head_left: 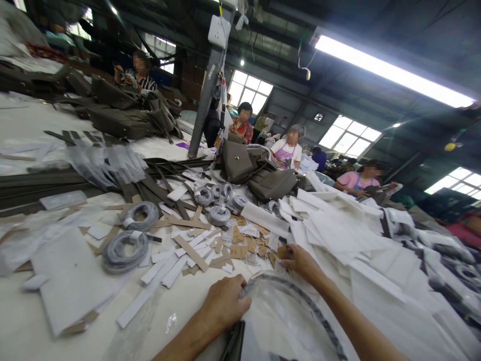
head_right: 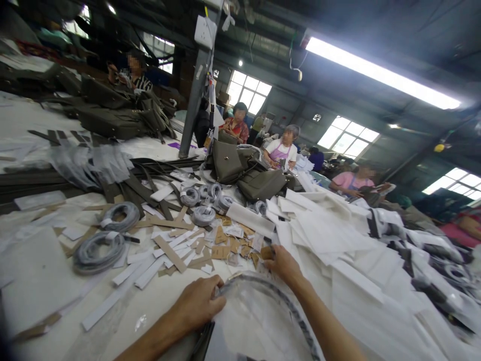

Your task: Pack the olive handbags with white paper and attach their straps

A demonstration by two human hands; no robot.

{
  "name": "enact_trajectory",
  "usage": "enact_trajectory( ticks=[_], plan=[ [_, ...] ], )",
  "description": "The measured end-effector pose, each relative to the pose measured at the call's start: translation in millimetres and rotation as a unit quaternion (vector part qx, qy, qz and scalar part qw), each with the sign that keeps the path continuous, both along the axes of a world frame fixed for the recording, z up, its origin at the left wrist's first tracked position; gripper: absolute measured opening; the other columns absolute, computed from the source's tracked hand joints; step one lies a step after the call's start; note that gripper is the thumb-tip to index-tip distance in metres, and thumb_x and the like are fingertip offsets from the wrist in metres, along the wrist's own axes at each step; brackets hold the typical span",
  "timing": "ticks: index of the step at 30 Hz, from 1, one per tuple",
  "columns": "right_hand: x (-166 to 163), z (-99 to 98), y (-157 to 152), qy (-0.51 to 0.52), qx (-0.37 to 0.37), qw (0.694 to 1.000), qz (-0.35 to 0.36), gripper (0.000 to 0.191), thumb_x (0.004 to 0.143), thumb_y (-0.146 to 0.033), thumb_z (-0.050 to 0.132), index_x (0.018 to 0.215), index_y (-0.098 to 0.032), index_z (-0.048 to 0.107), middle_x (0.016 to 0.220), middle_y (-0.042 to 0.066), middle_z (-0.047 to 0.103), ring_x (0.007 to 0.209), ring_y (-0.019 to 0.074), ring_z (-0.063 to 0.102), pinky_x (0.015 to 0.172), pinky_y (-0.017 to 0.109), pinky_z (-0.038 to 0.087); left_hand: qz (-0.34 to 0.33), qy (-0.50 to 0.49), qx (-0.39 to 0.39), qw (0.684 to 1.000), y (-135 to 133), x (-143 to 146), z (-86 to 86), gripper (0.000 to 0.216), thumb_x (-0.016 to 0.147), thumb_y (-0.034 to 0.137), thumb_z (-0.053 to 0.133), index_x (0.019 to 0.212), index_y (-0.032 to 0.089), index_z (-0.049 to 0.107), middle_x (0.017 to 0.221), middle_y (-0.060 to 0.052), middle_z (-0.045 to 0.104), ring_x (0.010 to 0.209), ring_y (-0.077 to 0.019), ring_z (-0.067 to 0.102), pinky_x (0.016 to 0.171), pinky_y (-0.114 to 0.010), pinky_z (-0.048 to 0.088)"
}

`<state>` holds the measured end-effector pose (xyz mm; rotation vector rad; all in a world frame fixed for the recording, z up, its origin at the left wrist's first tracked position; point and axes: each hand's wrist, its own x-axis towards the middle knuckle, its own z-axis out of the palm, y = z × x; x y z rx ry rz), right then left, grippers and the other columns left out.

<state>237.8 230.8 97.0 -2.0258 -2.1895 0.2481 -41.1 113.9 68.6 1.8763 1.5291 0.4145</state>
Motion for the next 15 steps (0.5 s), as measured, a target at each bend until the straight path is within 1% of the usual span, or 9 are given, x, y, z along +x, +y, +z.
enact_trajectory(
  ticks=[2,4,5,8,10,12,15],
  plan=[
    [-4,-10.3,6,0.008,-0.014,1.0,-0.004,0.026,0.064,-0.025,0.07,0.089,-0.019,0.071,0.087,0.005,0.071,0.084,0.026,0.066,0.072,0.031,0.045,0.0,-0.002,-0.001,1.0,1,0,-0.8,0.035,0.078,0.03,0.052,0.109,0.025,0.067,0.098,-0.005,0.074,0.095,-0.0256,0.068,0.078,-0.032,0.047],
    [-4,-14.1,6,0.03,-0.019,0.999,-0.013,0.012,0.069,-0.027,0.067,0.078,-0.02,0.07,0.076,0.003,0.069,0.078,0.0242,0.065,0.068,0.03,0.042,0.001,-0.002,-0.003,1.0,2,0,-1.9,0.035,0.078,0.03,0.052,0.109,0.026,0.067,0.095,-0.004,0.073,0.093,-0.0248,0.067,0.076,-0.03,0.046],
    [-2,-13.5,6,0.046,-0.018,0.999,-0.018,0.011,0.072,-0.03,0.064,0.075,-0.02,0.069,0.073,0.002,0.069,0.076,0.0233,0.064,0.067,0.03,0.042,0.0,-0.002,-0.006,1.0,2,0,-2.4,0.034,0.078,0.031,0.052,0.108,0.026,0.067,0.093,-0.003,0.073,0.092,-0.0243,0.067,0.075,-0.03,0.045],
    [7,-4.5,3,0.111,-0.007,0.993,-0.042,0.025,0.078,-0.042,0.058,0.064,-0.021,0.063,0.064,0.001,0.065,0.071,0.0219,0.063,0.064,0.029,0.042,-0.004,0.003,-0.011,1.0,3,0,-3.0,0.03,0.077,0.029,0.052,0.104,0.026,0.066,0.09,-0.002,0.072,0.089,-0.0229,0.067,0.073,-0.028,0.044],
    [14,4.5,2,0.173,-0.004,0.983,-0.061,0.034,0.08,-0.05,0.055,0.063,-0.02,0.061,0.06,0.001,0.064,0.067,0.0213,0.063,0.061,0.029,0.043,-0.005,0.008,-0.012,1.0,3,0,-3.0,0.027,0.077,0.026,0.051,0.1,0.025,0.065,0.088,-0.001,0.072,0.087,-0.0223,0.066,0.071,-0.028,0.042],
    [17,14.0,1,0.247,-0.006,0.966,-0.073,0.04,0.079,-0.057,0.055,0.069,-0.019,0.063,0.064,0.003,0.066,0.068,0.0211,0.064,0.059,0.028,0.045,-0.003,0.012,-0.008,1.0,3,1,-3.4,0.024,0.076,0.023,0.05,0.096,0.025,0.063,0.086,-0.001,0.071,0.086,-0.0216,0.066,0.069,-0.028,0.041],
    [16,28.2,1,0.353,-0.003,0.932,-0.077,0.047,0.074,-0.062,0.063,0.083,-0.016,0.067,0.081,0.008,0.072,0.077,0.0219,0.067,0.063,0.029,0.049,0.0,0.011,-0.002,1.0,3,1,-5.0,0.023,0.074,0.02,0.048,0.094,0.024,0.06,0.084,0.0,0.069,0.083,-0.0204,0.065,0.067,-0.027,0.038]
  ],
)
